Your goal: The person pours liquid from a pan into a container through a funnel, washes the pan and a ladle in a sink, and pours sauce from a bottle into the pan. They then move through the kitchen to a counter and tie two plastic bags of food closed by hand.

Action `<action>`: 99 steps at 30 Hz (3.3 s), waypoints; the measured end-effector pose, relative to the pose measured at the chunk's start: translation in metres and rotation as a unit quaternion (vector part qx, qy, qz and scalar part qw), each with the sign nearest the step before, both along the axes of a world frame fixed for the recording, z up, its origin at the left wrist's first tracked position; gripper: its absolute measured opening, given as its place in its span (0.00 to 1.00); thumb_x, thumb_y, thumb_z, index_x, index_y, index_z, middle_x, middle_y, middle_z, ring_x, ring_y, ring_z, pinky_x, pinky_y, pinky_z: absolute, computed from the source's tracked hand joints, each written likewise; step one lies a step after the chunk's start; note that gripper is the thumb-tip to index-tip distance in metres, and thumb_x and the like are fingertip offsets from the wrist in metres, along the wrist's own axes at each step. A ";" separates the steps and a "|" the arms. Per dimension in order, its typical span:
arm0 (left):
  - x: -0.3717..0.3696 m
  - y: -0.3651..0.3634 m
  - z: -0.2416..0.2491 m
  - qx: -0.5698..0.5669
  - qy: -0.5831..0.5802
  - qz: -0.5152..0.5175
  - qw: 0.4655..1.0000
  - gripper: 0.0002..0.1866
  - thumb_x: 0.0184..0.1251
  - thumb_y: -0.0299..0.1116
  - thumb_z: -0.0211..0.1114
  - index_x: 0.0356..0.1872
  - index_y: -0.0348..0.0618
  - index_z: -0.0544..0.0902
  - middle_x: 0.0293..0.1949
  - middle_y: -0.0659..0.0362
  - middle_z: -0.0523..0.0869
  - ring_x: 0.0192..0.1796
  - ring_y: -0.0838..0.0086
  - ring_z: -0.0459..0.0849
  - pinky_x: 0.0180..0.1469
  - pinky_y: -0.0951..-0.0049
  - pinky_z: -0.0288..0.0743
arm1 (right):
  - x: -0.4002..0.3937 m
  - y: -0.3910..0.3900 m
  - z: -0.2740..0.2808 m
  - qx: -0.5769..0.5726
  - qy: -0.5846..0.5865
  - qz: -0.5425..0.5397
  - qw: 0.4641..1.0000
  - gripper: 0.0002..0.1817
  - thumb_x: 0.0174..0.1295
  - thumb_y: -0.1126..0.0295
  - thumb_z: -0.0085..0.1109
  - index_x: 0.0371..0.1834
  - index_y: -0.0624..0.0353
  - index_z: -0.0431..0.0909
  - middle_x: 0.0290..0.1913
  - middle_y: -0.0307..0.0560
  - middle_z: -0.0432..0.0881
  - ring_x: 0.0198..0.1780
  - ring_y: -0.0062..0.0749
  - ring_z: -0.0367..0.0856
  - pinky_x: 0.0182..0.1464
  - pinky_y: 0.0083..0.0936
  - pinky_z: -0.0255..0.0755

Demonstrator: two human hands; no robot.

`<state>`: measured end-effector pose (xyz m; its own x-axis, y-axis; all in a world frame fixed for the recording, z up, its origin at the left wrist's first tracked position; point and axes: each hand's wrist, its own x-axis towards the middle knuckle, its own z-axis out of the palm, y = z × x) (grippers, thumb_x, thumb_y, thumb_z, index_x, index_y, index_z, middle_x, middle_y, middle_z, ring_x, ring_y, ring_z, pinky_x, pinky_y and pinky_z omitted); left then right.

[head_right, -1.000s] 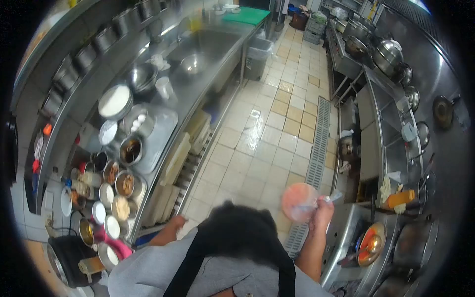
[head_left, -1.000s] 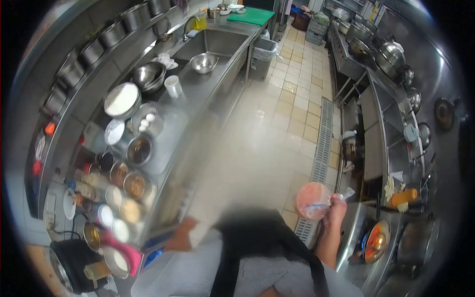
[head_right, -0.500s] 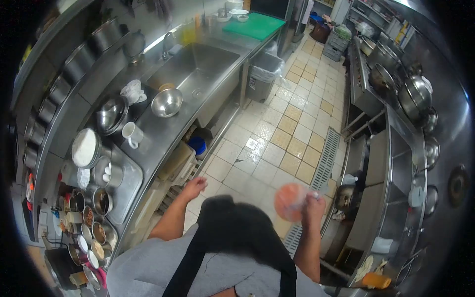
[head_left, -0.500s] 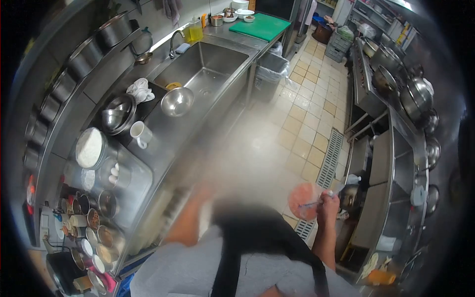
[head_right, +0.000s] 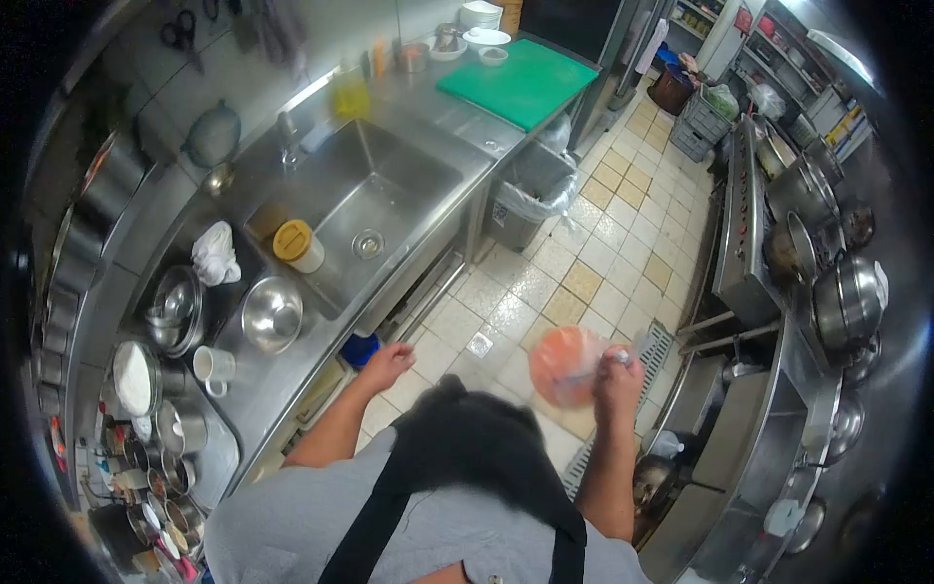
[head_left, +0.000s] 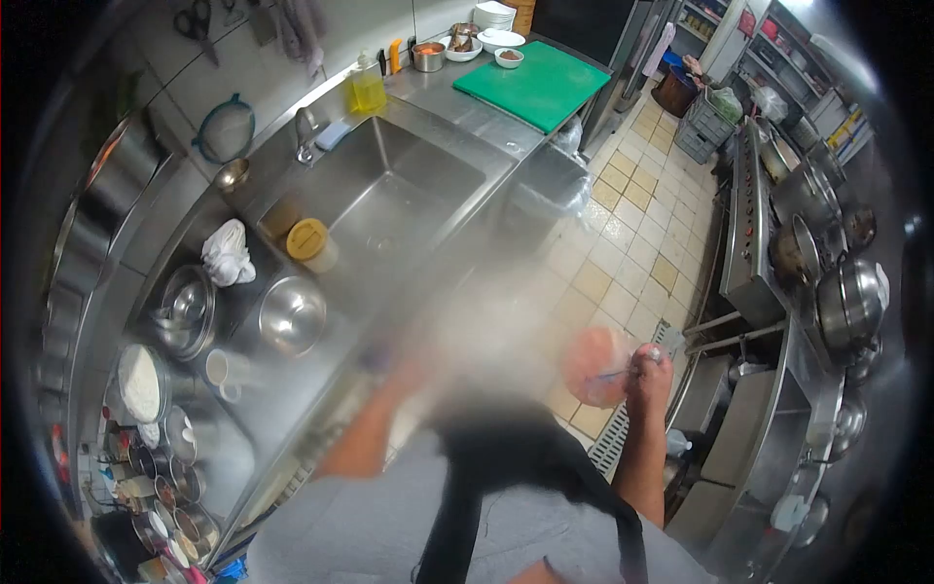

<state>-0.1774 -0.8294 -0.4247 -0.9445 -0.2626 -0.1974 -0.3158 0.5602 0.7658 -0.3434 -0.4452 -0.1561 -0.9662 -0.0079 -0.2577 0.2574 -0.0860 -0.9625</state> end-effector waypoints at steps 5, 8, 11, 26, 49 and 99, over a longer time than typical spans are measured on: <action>-0.196 0.017 0.175 0.108 0.081 -0.005 0.991 0.20 0.67 0.39 0.65 0.56 0.41 0.78 0.47 0.57 0.85 0.50 0.73 0.82 0.55 0.71 0.75 | -0.113 -0.031 0.011 -0.026 0.043 0.052 0.997 0.06 0.65 0.73 0.51 0.29 0.54 0.73 0.20 0.30 0.68 0.18 0.14 0.62 0.19 0.15 0.54; -0.257 0.021 0.172 0.130 0.151 0.002 0.980 0.19 0.68 0.34 0.64 0.57 0.40 0.77 0.48 0.59 0.84 0.50 0.75 0.81 0.54 0.72 0.75 | -0.181 -0.051 0.018 -0.021 0.027 0.115 0.993 0.05 0.64 0.72 0.51 0.30 0.54 0.73 0.20 0.30 0.68 0.17 0.14 0.62 0.18 0.15 0.54; -0.288 0.035 0.199 0.128 0.158 0.028 0.979 0.18 0.68 0.30 0.64 0.57 0.40 0.77 0.49 0.60 0.84 0.50 0.77 0.80 0.54 0.74 0.74 | -0.250 -0.071 0.033 -0.020 0.002 0.171 0.985 0.04 0.63 0.74 0.51 0.30 0.54 0.74 0.21 0.31 0.69 0.17 0.15 0.64 0.18 0.15 0.55; -0.409 -0.017 0.188 0.195 0.180 0.254 0.930 0.18 0.68 0.25 0.62 0.58 0.37 0.75 0.52 0.56 0.83 0.51 0.77 0.81 0.57 0.74 0.74 | -0.541 -0.274 0.078 0.084 0.125 0.411 0.899 0.03 0.61 0.72 0.55 0.30 0.55 0.78 0.26 0.33 0.75 0.28 0.17 0.70 0.30 0.19 0.63; -0.687 -0.069 0.286 -0.313 0.237 0.224 0.892 0.06 0.58 0.35 0.64 0.34 0.50 0.84 0.42 0.60 0.84 0.50 0.60 0.78 0.52 0.53 0.67 | -0.654 -0.300 0.015 0.239 0.442 0.381 0.776 0.19 0.59 0.68 0.64 0.55 0.55 0.79 0.68 0.61 0.67 0.68 0.55 0.66 0.66 0.43 0.63; -0.727 -0.064 0.277 -0.234 0.254 0.232 0.909 0.19 0.48 0.37 0.71 0.44 0.49 0.80 0.33 0.57 0.84 0.39 0.56 0.83 0.41 0.58 0.75 | -0.671 -0.342 0.020 0.256 0.508 0.321 0.757 0.25 0.48 0.83 0.57 0.52 0.50 0.75 0.64 0.52 0.74 0.57 0.50 0.79 0.50 0.38 0.78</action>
<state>-0.9046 -0.8938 -0.1481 -0.6493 -0.5985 0.4693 -0.2732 0.7594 0.5905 -1.0147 -0.7874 -0.1357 -0.5072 -0.7097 0.4890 -0.8078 0.1936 -0.5568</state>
